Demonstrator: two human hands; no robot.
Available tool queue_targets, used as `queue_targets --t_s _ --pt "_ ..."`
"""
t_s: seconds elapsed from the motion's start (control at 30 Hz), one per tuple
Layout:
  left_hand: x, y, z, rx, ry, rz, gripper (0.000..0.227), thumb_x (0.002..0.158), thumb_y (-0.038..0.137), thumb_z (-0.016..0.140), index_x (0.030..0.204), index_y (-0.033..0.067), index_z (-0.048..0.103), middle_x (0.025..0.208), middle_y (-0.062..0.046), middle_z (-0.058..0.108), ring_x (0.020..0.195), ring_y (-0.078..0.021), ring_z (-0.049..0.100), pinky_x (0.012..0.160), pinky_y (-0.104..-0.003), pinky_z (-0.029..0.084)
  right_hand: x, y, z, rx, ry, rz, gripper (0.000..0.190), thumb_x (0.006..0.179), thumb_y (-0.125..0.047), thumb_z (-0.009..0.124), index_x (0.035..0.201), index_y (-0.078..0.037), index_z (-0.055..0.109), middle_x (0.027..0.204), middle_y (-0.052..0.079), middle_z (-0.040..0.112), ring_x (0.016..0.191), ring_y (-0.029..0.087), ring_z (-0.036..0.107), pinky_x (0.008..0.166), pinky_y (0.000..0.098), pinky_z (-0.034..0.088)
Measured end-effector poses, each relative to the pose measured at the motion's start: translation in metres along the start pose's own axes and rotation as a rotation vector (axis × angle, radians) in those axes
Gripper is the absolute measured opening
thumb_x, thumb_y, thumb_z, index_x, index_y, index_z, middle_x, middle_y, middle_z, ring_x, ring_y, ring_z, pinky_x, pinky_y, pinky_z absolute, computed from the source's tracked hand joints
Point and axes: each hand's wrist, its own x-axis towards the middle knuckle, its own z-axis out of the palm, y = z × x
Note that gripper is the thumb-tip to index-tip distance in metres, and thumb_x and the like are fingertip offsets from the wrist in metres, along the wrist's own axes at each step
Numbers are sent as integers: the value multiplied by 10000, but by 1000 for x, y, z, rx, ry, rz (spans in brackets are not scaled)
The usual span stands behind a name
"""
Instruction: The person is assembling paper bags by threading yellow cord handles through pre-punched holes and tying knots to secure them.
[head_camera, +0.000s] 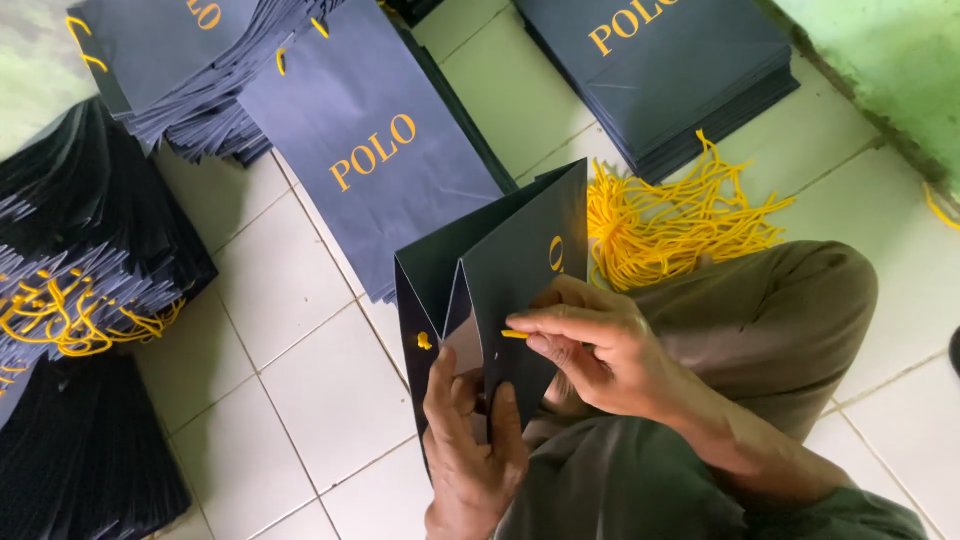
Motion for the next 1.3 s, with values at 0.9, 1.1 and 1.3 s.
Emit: queue_targets --t_s 0.9,1.1,1.3 --pt "0 1 -18 -590 -105 -306 310 865 6 722 1149 -118 707 1228 -233 712 560 -72 495 482 -206 375 6 -10 2 -96 -113 -149 168 790 72 753 917 -33 723 775 28 617 553 139 480 494 274 372" --pt "3 3 -17 -428 -134 -186 357 853 34 738 1202 -35 702 1261 -195 728 845 -165 712 695 -243 556 16 -23 -5 -158 -192 -133 108 783 34 732 869 -27 706 715 29 578 557 169 464 495 297 373" --pt "-3 0 -16 -428 -151 -81 422 864 1 743 1277 38 663 1377 -228 662 1039 -236 760 841 -284 624 25 -31 -9 -251 -261 -166 70 770 20 725 777 -38 687 688 24 544 540 176 464 480 308 370"
